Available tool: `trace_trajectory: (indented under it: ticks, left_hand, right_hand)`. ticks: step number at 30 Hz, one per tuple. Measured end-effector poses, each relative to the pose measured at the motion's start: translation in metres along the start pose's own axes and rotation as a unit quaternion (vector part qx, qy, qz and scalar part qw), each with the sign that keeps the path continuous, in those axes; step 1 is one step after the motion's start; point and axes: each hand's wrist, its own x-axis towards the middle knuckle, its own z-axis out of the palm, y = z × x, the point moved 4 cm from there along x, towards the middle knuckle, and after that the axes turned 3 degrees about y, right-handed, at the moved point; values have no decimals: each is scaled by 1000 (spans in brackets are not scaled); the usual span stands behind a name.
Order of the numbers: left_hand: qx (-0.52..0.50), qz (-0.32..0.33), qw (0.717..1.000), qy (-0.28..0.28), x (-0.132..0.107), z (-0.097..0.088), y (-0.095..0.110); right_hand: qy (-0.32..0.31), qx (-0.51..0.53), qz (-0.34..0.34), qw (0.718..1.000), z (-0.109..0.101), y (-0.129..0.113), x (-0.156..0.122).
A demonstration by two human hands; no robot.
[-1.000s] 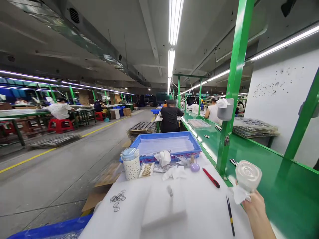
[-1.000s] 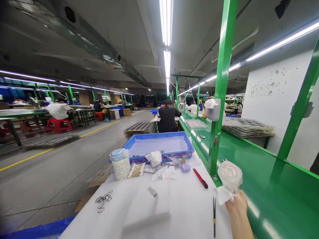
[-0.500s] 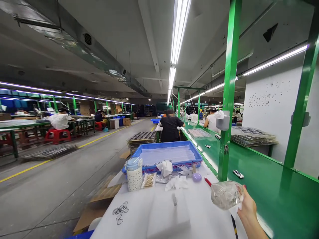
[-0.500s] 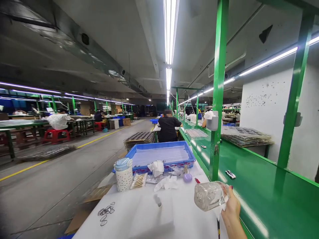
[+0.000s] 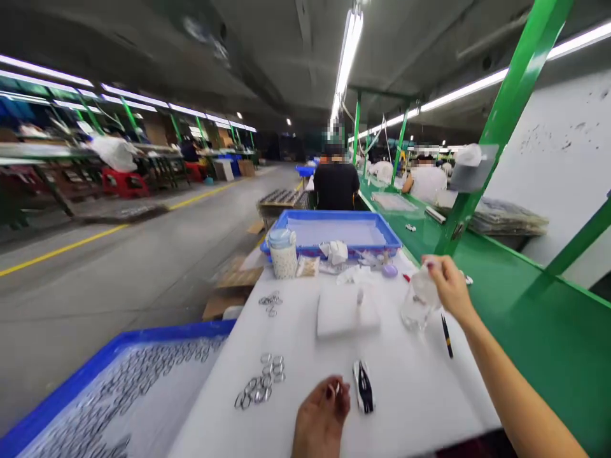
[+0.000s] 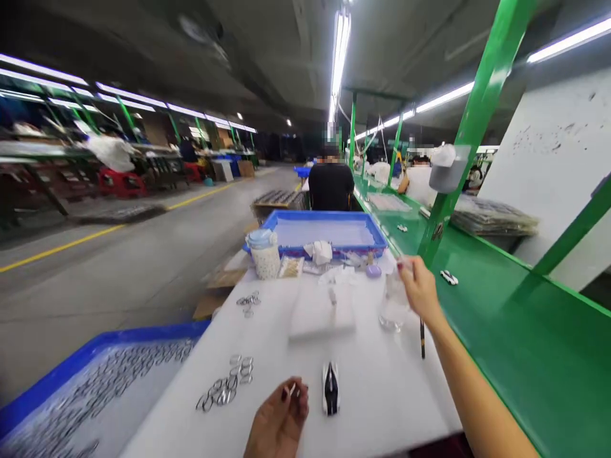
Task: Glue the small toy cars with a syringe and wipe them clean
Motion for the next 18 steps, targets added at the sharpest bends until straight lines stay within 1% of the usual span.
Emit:
trace_trajectory:
  ticks: [2, 3, 4, 5, 6, 8, 9, 10, 11, 12, 13, 15, 18]
  left_hand:
    - [8, -6, 999, -39, -2, 1, 2]
    - [11, -2, 999, -53, -2, 2, 5]
    - [12, -3, 998, -68, -2, 3, 7]
    - [10, -5, 996, -84, -2, 5, 8]
    - [10, -4, 995, -99, -2, 6, 10]
    - [10, 0, 993, -115, -3, 7, 12]
    - [12, 3, 993, -116, -4, 7, 12]
    - [15, 7, 993, -114, -5, 7, 13]
    - [19, 12, 994, -111, -6, 6, 13]
    - [24, 15, 994, -107, -6, 6, 13]
    - [29, 19, 994, -104, -6, 5, 13]
    - [35, 27, 994, -97, -6, 2, 12]
    - [41, 38, 995, -81, -5, -1, 11]
  right_hand:
    - [65, 12, -4, 998, -10, -7, 1]
    - [86, 28, -4, 996, -13, -12, -4]
    - [89, 42, -2, 995, -15, -18, -12]
    - [64, 64, -2, 996, -13, -27, -24]
    - [18, 95, -16, 995, -9, -39, -40]
    - [-118, 84, -57, 988, 6, -63, -79]
    - [-189, 66, -84, 976, 16, -74, -101]
    - [-245, 53, -106, 962, 25, -81, -121]
    - [-289, 49, -123, 948, 34, -86, -139]
    - [-318, 56, -134, 937, 43, -88, -154]
    - [-331, 68, -142, 930, 51, -88, -164]
    - [-329, 74, -166, 926, 64, -88, -176]
    - [-297, 10, -237, 925, 73, -90, -181]
